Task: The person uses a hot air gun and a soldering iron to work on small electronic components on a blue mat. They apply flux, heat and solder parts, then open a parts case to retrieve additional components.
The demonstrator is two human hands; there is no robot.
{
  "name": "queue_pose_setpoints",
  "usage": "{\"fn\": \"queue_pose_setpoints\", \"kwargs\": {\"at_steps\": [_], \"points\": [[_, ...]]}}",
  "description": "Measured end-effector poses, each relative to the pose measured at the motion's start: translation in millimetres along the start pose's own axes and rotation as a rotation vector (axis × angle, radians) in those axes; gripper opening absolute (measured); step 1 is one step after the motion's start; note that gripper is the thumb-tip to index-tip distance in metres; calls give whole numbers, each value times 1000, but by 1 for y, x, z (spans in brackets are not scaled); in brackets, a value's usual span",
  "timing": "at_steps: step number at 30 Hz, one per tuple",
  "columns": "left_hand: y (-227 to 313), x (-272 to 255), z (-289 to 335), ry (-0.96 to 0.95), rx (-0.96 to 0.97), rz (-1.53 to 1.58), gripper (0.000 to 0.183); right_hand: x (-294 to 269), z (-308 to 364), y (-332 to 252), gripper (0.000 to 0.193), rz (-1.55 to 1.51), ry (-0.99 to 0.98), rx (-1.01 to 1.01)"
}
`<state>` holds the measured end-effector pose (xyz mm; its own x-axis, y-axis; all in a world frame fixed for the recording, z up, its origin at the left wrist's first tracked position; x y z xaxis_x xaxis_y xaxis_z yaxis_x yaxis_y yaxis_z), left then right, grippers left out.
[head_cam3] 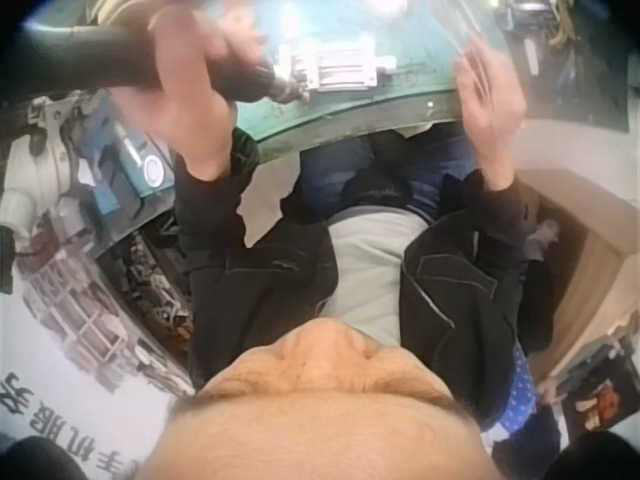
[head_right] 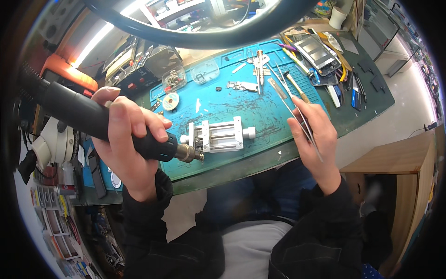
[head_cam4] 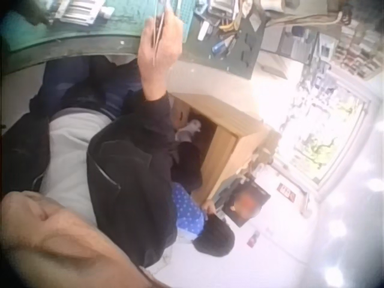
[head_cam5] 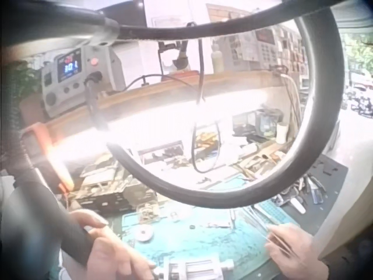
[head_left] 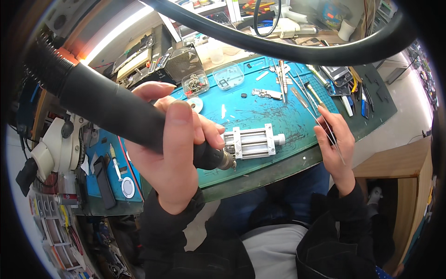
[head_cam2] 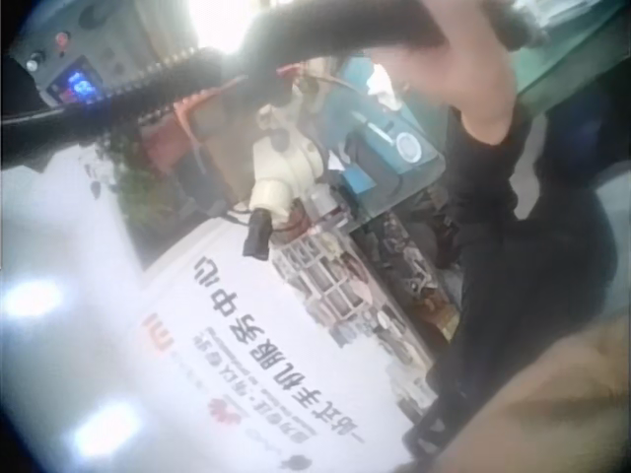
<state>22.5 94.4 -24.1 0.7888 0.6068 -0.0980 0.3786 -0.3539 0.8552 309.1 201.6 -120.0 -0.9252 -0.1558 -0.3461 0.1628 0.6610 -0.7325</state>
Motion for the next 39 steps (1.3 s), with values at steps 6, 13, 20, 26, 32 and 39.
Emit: {"fn": "queue_pose_setpoints", "kwargs": {"at_steps": [6, 13, 20, 26, 32, 39], "points": [[3, -5, 0, 39, 12, 11, 35, 2, -13, 19, 35, -335, -17, 217], [0, -2, 0, 19, -5, 83, 35, 56, 55, -7, 35, -1087, -182, 837], [2, -4, 2, 11, 44, -29, 38, 93, 59, -18, 43, -1037, -274, 917], [2, -2, 2, 1, 64, -26, 37, 97, 58, -17, 39, -1087, -229, 971], [3, -5, 1, 16, 89, -24, 35, 101, 63, -13, 43, -1123, -185, 1026], [3, -10, 1, 48, 75, 19, 35, 103, 62, -13, 41, -1124, -202, 1028]]}}
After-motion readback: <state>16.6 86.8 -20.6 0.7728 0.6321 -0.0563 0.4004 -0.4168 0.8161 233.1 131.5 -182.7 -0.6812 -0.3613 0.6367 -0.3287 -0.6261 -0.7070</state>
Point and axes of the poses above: each hand's wrist, its own z-axis away from the middle knuckle, its own x-axis out of the palm, y = z × x, the point moved 10 cm from there along -z, towards the middle knuckle, and after that the axes turned 15 degrees about -z, right-handed, at the moved point
